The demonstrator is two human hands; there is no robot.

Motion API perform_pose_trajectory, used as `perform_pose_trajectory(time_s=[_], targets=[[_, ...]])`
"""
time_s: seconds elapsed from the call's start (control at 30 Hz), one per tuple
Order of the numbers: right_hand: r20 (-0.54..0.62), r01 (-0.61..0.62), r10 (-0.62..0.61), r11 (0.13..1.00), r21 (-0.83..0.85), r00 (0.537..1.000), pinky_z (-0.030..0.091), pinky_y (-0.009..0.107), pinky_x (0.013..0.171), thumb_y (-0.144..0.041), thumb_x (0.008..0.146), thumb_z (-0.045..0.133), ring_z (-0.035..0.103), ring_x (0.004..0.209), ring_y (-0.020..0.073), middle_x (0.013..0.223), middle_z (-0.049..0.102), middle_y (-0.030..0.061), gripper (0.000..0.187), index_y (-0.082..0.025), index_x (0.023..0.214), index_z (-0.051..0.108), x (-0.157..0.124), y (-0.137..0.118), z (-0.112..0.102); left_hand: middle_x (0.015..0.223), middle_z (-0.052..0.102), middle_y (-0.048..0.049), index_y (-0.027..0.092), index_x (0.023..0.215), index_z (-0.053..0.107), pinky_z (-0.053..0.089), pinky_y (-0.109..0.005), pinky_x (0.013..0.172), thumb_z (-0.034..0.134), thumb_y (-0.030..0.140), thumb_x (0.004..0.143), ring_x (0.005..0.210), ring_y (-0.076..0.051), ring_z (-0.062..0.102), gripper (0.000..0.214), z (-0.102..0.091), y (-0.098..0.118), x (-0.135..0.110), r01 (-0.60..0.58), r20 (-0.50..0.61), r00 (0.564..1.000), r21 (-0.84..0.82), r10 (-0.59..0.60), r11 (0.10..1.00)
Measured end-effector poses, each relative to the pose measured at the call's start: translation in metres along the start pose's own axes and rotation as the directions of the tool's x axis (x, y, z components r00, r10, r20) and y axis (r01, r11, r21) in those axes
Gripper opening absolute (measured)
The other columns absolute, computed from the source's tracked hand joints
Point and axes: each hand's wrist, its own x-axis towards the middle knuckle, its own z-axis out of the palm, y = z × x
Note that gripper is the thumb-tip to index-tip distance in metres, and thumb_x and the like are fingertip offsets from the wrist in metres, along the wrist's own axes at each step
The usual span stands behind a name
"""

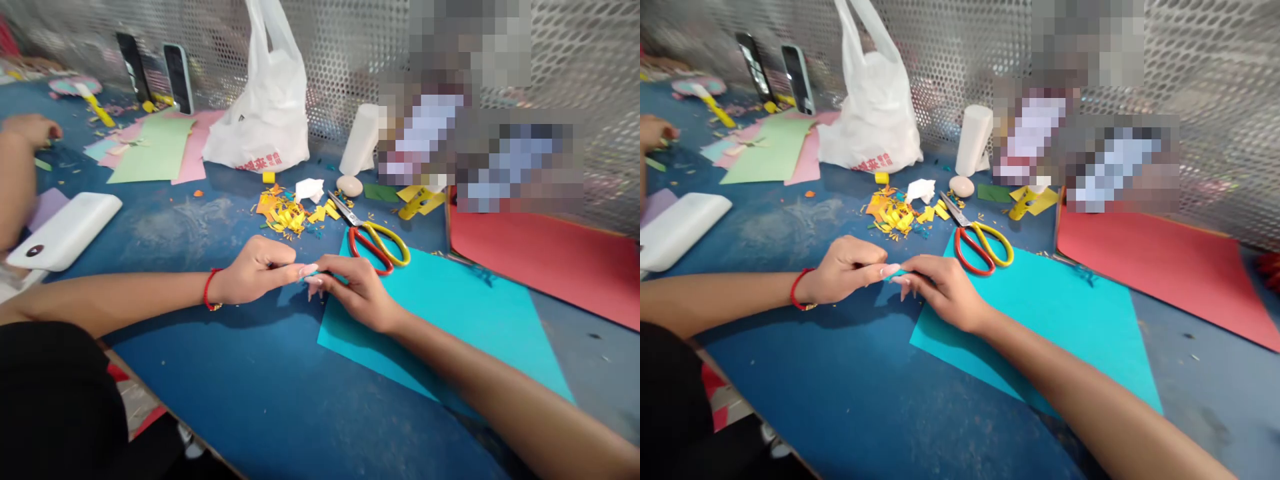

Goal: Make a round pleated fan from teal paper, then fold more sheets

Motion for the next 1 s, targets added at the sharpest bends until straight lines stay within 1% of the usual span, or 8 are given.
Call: perform_pose_trajectory(time_s=[0.2,0.37,0.47,0.6,0.77,0.87,0.93,1.0], targets=[[-0.134,-0.137,0.164,0.972,0.189,0.977,0.046,0.021,0.053,-0.037,0.101,0.067,0.058,0.053,0.0082,0.063,0.069,-0.0019,0.028,-0.018,0.082,0.073,0.001,-0.007,0.018,0.046,0.046,0.0046,0.019,0.052,0.045,0.030,-0.028,0.047,0.063,0.038,0.103,0.045,-0.008,0.040,0.058,0.008,0.007,-0.008,0.113,-0.156,0.978,-0.142,-0.135,0.983],[-0.195,-0.115,0.157,0.971,0.209,0.968,0.049,0.023,0.055,-0.050,0.100,0.066,0.060,0.056,0.0094,0.066,0.071,0.0001,0.040,-0.018,0.077,0.073,0.001,-0.012,0.027,0.050,0.050,0.0038,0.021,0.054,0.055,0.032,-0.029,0.047,0.068,0.048,0.099,0.047,-0.009,0.044,0.054,0.013,0.009,-0.010,0.122,-0.070,0.988,-0.182,-0.136,0.976],[-0.168,-0.128,0.162,0.972,0.199,0.972,0.051,0.023,0.059,-0.051,0.097,0.071,0.062,0.060,0.0095,0.071,0.074,0.0011,0.038,-0.018,0.078,0.072,0.002,-0.012,0.031,0.047,0.049,0.0042,0.022,0.051,0.054,0.031,-0.029,0.046,0.067,0.047,0.099,0.044,-0.008,0.042,0.056,0.015,0.011,-0.009,0.155,-0.069,0.983,-0.203,-0.172,0.967],[-0.113,-0.188,0.234,0.929,0.318,0.966,0.055,0.024,0.064,-0.051,0.090,0.079,0.068,0.069,0.0108,0.079,0.077,0.0025,0.035,-0.016,0.089,0.073,0.003,-0.010,0.036,0.045,0.049,0.0047,0.021,0.048,0.050,0.032,-0.028,0.047,0.068,0.042,0.097,0.044,-0.007,0.041,0.057,0.014,0.012,-0.009,0.151,-0.048,0.985,-0.223,-0.165,0.963],[-0.093,-0.224,0.277,0.901,0.372,0.956,0.053,0.022,0.061,-0.057,0.089,0.077,0.063,0.061,0.0080,0.072,0.074,0.0003,0.043,-0.015,0.085,0.071,0.004,-0.007,0.036,0.044,0.046,0.0042,0.023,0.046,0.043,0.036,-0.029,0.051,0.065,0.048,0.094,0.048,-0.009,0.044,0.058,0.012,0.005,-0.012,0.178,-0.181,0.964,-0.119,-0.198,0.977],[-0.123,-0.204,0.265,0.907,0.368,0.956,0.050,0.022,0.058,-0.059,0.088,0.078,0.060,0.056,0.0071,0.065,0.070,-0.0022,0.044,-0.016,0.082,0.069,0.004,-0.006,0.033,0.044,0.045,0.0029,0.025,0.047,0.042,0.036,-0.031,0.051,0.056,0.062,0.097,0.047,-0.010,0.044,0.064,0.011,0.002,-0.011,0.133,-0.147,0.981,0.004,-0.131,0.991],[-0.137,-0.199,0.267,0.904,0.377,0.954,0.050,0.022,0.059,-0.059,0.087,0.078,0.060,0.056,0.0072,0.063,0.068,-0.0027,0.045,-0.016,0.081,0.068,0.003,-0.006,0.031,0.048,0.049,0.0023,0.025,0.054,0.045,0.039,-0.031,0.053,0.051,0.064,0.100,0.048,-0.010,0.045,0.060,0.009,0.004,-0.009,0.112,-0.122,0.987,0.071,-0.103,0.991],[-0.140,-0.190,0.269,0.891,0.412,0.953,0.051,0.023,0.059,-0.059,0.087,0.079,0.059,0.056,0.0073,0.063,0.068,-0.0024,0.045,-0.016,0.080,0.068,0.002,-0.006,0.030,0.063,0.060,0.0009,0.025,0.068,0.055,0.045,-0.030,0.059,0.056,0.060,0.099,0.059,-0.011,0.053,0.047,0.007,0.006,-0.008,0.092,-0.138,0.987,0.079,-0.080,0.993]])
